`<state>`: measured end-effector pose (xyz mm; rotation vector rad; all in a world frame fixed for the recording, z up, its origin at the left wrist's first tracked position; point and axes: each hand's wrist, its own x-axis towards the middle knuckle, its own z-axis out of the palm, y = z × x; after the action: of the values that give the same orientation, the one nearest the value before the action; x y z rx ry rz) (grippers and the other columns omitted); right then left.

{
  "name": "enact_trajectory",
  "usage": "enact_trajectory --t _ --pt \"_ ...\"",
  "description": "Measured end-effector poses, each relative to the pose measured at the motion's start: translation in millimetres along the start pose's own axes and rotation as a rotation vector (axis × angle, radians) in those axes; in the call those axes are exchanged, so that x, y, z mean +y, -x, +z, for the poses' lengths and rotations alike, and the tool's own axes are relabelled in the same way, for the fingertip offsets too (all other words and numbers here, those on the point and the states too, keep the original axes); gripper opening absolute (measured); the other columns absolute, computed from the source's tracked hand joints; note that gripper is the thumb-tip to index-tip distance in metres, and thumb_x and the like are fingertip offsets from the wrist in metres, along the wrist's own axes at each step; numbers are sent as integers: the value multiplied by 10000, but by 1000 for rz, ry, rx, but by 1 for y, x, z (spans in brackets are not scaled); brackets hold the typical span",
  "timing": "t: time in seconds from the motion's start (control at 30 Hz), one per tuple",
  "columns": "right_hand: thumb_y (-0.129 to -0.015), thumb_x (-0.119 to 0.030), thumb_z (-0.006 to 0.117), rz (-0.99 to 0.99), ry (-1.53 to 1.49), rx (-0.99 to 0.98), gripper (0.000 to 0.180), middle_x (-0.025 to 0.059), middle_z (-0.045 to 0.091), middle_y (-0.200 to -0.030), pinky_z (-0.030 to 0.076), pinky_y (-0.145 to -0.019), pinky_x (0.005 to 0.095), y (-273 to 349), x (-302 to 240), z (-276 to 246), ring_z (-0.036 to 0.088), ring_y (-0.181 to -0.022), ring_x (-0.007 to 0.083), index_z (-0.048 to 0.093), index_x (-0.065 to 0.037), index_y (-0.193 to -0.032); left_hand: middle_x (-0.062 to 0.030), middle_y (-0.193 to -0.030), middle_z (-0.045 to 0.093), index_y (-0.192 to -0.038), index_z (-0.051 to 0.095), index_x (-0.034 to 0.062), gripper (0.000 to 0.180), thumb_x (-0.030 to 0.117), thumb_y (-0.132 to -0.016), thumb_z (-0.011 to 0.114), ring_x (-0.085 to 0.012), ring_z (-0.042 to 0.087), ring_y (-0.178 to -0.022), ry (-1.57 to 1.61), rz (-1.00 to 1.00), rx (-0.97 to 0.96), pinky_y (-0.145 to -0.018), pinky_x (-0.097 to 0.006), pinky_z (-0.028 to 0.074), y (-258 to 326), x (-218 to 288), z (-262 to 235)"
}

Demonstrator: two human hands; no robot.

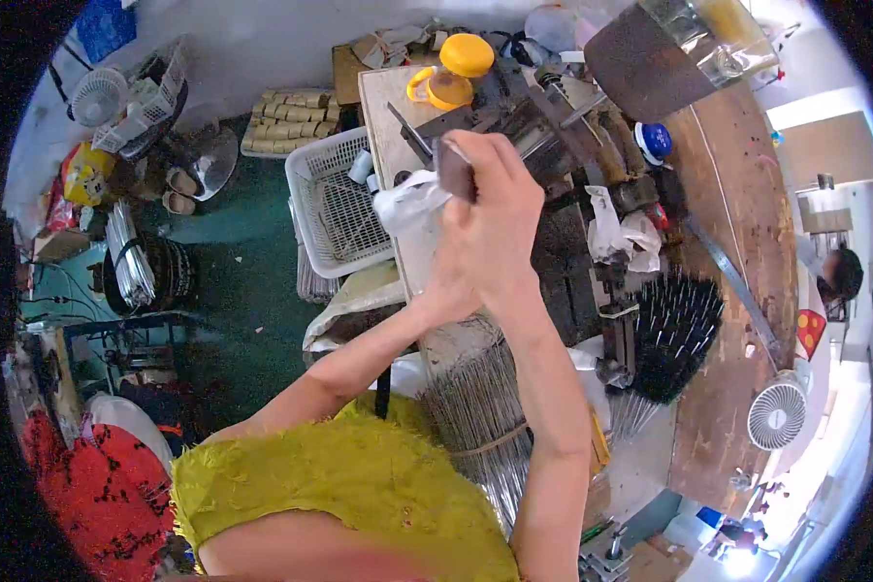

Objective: The person assembles industrial brushes by wrapping plastic cores and filaments with white tape using a wrapping machine.

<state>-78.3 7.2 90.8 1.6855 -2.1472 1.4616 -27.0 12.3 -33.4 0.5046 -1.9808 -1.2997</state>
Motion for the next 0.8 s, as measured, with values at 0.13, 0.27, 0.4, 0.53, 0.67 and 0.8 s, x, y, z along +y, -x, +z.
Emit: enact_trajectory --t 0.13,0.27,0.4,0.53,0.67,0.8 --pt "-620 9 558 -312 59 -223 318 79 581 -856 490 -673 303 3 -14 23 604 -781 261 564 -35 -935 -266 -1390 232 -1359 190 -71 734 336 -841 515 -437 223 -1290 -334 -37 -258 -1050 -484 214 -6 14 -16" --pt "-639 -46 584 -480 155 -420 206 75 524 -813 487 -642 309 35 -5 51 581 -752 257 545 -43 -841 -332 -1424 83 -1363 91 -127 828 364 -850 515 -438 84 -1344 -452 164 187 -1095 -450 142 1 -13 27" --pt "-656 -57 563 -720 395 -755 108 58 500 -768 495 -644 297 70 7 68 582 -738 191 525 -40 -755 -322 -1428 90 -1348 104 -148 858 402 -834 516 -459 74 -1339 -289 175 212 -1090 -501 121 -1 -15 24" --pt "-643 -44 576 -703 454 -878 136 68 507 -777 510 -614 296 88 10 58 595 -725 195 529 -30 -770 -324 -1429 87 -1355 114 -136 841 378 -832 528 -462 65 -1339 -225 166 236 -1088 -502 120 -3 -11 21" --pt "-629 -5 591 -464 349 -774 194 90 509 -794 510 -602 328 80 9 47 602 -731 238 526 -19 -811 -323 -1430 85 -1362 118 -122 833 351 -827 548 -463 73 -1339 -175 283 247 -1089 -493 126 4 -25 25" --pt "-704 -52 557 -396 144 -437 72 111 532 -772 524 -598 366 74 -6 49 614 -669 278 550 -9 -762 -323 -1429 84 -1369 111 -111 837 340 -825 559 -466 81 -1335 -243 262 220 -1091 -479 135 7 -28 25"
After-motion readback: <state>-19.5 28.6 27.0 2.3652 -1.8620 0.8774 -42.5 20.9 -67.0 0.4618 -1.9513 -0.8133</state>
